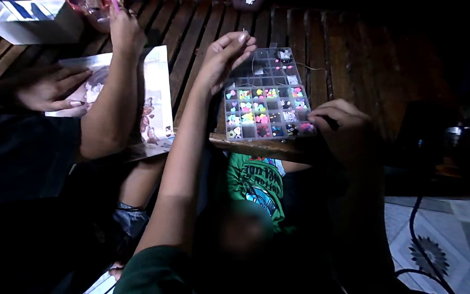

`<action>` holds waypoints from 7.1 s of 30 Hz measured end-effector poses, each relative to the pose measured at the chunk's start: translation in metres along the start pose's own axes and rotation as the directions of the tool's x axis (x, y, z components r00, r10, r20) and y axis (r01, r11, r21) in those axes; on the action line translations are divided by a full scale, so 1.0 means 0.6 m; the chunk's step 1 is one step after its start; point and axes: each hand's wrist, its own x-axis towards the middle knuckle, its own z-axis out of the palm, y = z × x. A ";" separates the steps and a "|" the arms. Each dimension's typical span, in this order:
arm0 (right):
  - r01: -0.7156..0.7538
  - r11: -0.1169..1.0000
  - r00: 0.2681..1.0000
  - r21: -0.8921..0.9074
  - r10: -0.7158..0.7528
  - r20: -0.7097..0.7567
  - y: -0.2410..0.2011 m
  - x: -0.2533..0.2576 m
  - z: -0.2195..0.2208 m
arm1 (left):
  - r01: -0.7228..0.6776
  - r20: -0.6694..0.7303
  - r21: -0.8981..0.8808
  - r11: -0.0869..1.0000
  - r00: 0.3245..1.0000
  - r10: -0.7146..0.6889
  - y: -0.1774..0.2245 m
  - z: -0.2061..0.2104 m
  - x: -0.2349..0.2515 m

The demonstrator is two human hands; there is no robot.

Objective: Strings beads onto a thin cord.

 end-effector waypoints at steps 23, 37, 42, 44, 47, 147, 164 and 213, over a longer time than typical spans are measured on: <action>0.059 0.995 0.984 0.076 -0.071 0.165 -0.018 -0.001 0.014 | 0.005 0.034 0.011 1.000 0.999 -0.005 0.003 0.002 -0.003; 0.106 0.992 0.980 0.065 -0.116 0.162 -0.020 0.006 0.020 | 0.013 0.037 0.006 1.000 0.999 -0.013 0.001 0.003 -0.004; 0.165 0.982 0.972 0.093 -0.177 0.151 -0.025 0.010 0.023 | 0.008 0.049 0.029 1.000 0.999 -0.010 0.002 0.003 -0.004; 0.190 0.977 0.968 0.101 -0.203 0.149 -0.029 0.012 0.026 | 0.007 0.049 0.031 0.999 0.999 -0.009 0.001 0.003 -0.004; 0.228 0.972 0.962 0.048 -0.233 0.144 -0.034 0.018 0.032 | 0.010 0.046 0.031 0.999 0.999 -0.011 0.001 0.002 -0.004; -0.511 0.255 0.853 0.821 0.034 0.521 -0.016 0.261 0.102 | 0.014 0.201 0.225 0.974 0.978 -0.060 -0.021 0.001 -0.001; -0.504 0.279 0.854 0.818 0.017 0.520 -0.012 0.261 0.102 | 0.017 0.210 0.218 0.976 0.976 -0.064 -0.020 0.002 -0.001; -0.056 0.603 0.983 0.796 -0.105 0.148 -0.024 0.254 0.095 | -0.021 0.225 0.208 0.978 0.974 -0.026 -0.018 0.004 -0.004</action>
